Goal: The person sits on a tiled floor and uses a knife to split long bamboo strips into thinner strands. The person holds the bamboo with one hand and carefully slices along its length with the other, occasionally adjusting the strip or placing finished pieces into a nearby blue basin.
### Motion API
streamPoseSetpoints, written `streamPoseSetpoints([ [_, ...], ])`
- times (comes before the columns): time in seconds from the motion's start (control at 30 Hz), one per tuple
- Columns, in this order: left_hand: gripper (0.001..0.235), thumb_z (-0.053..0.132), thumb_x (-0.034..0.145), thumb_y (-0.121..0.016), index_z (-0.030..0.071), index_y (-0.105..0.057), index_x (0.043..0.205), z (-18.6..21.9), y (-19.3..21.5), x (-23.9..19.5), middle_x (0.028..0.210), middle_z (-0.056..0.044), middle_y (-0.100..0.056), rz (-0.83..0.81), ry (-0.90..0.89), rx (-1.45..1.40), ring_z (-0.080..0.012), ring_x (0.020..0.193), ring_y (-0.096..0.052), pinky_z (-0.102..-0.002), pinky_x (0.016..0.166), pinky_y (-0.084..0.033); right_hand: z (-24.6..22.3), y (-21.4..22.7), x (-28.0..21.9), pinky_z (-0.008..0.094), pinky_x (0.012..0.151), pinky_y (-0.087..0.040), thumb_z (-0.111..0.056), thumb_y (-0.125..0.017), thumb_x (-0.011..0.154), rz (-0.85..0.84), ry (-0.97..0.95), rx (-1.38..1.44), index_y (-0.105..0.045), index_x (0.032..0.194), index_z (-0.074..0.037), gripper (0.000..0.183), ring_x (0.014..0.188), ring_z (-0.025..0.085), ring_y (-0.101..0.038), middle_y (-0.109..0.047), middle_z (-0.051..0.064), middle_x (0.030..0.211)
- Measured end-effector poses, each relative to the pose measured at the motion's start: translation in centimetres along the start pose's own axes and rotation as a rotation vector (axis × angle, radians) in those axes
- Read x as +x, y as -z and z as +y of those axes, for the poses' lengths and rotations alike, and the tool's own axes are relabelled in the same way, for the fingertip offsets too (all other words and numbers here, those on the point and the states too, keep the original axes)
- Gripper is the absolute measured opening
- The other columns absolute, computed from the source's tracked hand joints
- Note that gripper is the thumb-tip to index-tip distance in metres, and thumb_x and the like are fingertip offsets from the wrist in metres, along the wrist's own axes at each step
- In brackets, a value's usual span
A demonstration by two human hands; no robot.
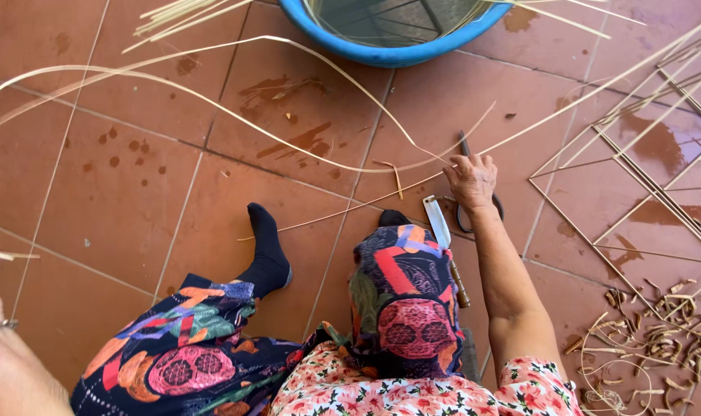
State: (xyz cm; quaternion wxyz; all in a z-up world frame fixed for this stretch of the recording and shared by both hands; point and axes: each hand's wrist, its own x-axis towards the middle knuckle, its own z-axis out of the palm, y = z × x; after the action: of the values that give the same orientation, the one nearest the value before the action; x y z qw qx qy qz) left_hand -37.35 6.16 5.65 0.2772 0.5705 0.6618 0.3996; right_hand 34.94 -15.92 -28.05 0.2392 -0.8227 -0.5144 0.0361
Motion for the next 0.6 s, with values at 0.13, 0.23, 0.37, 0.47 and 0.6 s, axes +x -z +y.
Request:
streamPoseSetpoints([
  [0.13,0.018,0.03,0.122,-0.059,0.016,-0.068,0.128,-1.1,0.5,1.0,0.075,0.007,-0.052,0.004,-0.015,-0.035,-0.0027,0.07,-0.048,-0.022,0.086,-0.046,-2.0,-0.3,0.3,0.048,0.094,-0.045,-0.032,-0.084,0.081,-0.035,0.104,0.007,-0.073,0.117,-0.02,0.04,0.114,0.033,-0.054,-0.066,0.003,0.117],
  [0.23,0.021,0.037,0.123,-0.061,0.018,-0.068,0.13,-3.0,1.6,1.7,0.073,0.01,-0.05,0.036,-0.015,0.039,-0.001,0.068,-0.048,-0.021,0.091,-0.047,-4.4,-0.8,0.9,0.047,0.097,-0.046,-0.027,-0.084,0.078,0.002,0.177,0.025,-0.069,0.128,-0.017,0.054,0.118,0.034,-0.051,-0.062,0.005,0.127],
  [0.37,0.023,0.035,0.117,-0.057,0.015,-0.064,0.126,-5.3,2.7,1.9,0.078,0.01,-0.053,0.0,0.024,0.025,-0.0008,0.074,-0.048,-0.027,0.09,-0.043,-6.9,-0.8,2.4,0.045,0.099,-0.045,-0.028,-0.082,0.085,-0.137,0.123,-0.03,-0.067,0.13,-0.019,0.049,0.123,0.031,-0.05,-0.058,0.007,0.125],
  [0.47,0.023,0.037,0.119,-0.059,0.017,-0.065,0.128,-6.4,3.1,1.8,0.074,0.011,-0.052,0.006,0.058,0.035,-0.0009,0.074,-0.048,-0.028,0.095,-0.044,-8.4,-0.8,2.7,0.049,0.096,-0.04,-0.035,-0.083,0.082,-0.039,0.26,-0.011,-0.063,0.132,-0.013,0.058,0.119,0.034,-0.048,-0.057,0.011,0.129],
  [0.6,0.025,0.036,0.118,-0.056,0.016,-0.063,0.132,-6.7,3.4,1.7,0.073,0.01,-0.051,0.001,0.051,0.065,-0.0015,0.071,-0.047,-0.03,0.105,-0.045,-9.3,-2.0,2.6,0.053,0.097,-0.035,-0.039,-0.08,0.073,-0.065,0.385,-0.09,-0.062,0.129,-0.01,0.066,0.119,0.034,-0.048,-0.059,0.01,0.126],
])
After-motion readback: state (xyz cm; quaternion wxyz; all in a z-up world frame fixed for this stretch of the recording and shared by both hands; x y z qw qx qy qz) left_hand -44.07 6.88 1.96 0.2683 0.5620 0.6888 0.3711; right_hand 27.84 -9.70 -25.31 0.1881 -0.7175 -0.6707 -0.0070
